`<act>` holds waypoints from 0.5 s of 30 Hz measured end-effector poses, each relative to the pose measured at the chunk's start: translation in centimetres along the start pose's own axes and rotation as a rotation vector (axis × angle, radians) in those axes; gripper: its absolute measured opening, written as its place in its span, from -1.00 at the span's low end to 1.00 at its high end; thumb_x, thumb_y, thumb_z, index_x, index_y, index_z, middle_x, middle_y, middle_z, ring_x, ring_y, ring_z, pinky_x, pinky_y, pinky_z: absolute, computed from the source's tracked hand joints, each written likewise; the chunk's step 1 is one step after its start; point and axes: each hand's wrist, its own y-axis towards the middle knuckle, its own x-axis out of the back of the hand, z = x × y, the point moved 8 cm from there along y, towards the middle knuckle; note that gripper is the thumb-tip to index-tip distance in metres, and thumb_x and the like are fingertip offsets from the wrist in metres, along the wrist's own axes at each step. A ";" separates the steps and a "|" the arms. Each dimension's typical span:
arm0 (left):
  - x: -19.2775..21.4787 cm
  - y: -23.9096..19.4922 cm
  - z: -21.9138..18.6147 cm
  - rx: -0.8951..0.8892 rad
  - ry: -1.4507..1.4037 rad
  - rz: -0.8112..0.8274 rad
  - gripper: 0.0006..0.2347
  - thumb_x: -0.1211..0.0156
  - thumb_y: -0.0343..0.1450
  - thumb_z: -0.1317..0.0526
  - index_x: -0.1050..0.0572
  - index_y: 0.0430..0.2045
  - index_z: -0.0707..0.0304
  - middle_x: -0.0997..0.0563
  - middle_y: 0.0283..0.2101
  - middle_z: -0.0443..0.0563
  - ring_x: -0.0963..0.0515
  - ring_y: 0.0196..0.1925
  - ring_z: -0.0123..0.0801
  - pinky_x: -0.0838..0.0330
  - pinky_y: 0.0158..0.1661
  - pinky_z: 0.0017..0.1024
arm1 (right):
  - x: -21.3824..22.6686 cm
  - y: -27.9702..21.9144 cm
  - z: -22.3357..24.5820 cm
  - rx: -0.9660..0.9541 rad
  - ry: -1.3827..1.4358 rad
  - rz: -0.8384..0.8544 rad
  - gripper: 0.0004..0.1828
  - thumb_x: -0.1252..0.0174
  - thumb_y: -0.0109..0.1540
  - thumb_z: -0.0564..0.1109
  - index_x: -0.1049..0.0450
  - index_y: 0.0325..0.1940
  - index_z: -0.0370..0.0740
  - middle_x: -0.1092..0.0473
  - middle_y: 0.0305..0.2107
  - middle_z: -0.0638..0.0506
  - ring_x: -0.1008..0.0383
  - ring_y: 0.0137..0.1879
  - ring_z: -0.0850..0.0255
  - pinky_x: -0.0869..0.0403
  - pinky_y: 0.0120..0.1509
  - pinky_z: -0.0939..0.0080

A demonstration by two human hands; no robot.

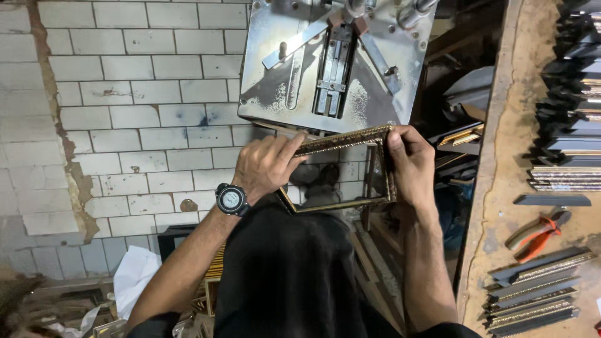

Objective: The person assembles gold picture frames by placing four cut frame pieces into a corner-joining machine, operating the machine to join the corners, and stacking the completed frames on a workbench. The person also uses pliers to trim a frame piece and adjusts the machine between assemblies.

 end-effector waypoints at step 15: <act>-6.4 3.8 8.6 0.293 0.239 0.073 -0.77 -0.40 0.49 0.04 -0.65 0.00 -0.06 -0.33 0.17 0.04 -0.20 0.26 -0.04 -0.11 0.09 -0.02 | -3.7 5.9 -2.2 0.572 -1.191 -0.299 -0.64 -0.26 0.26 -0.18 -0.61 0.15 0.04 -0.26 0.24 0.00 -0.18 0.30 -0.01 -0.24 0.35 -0.07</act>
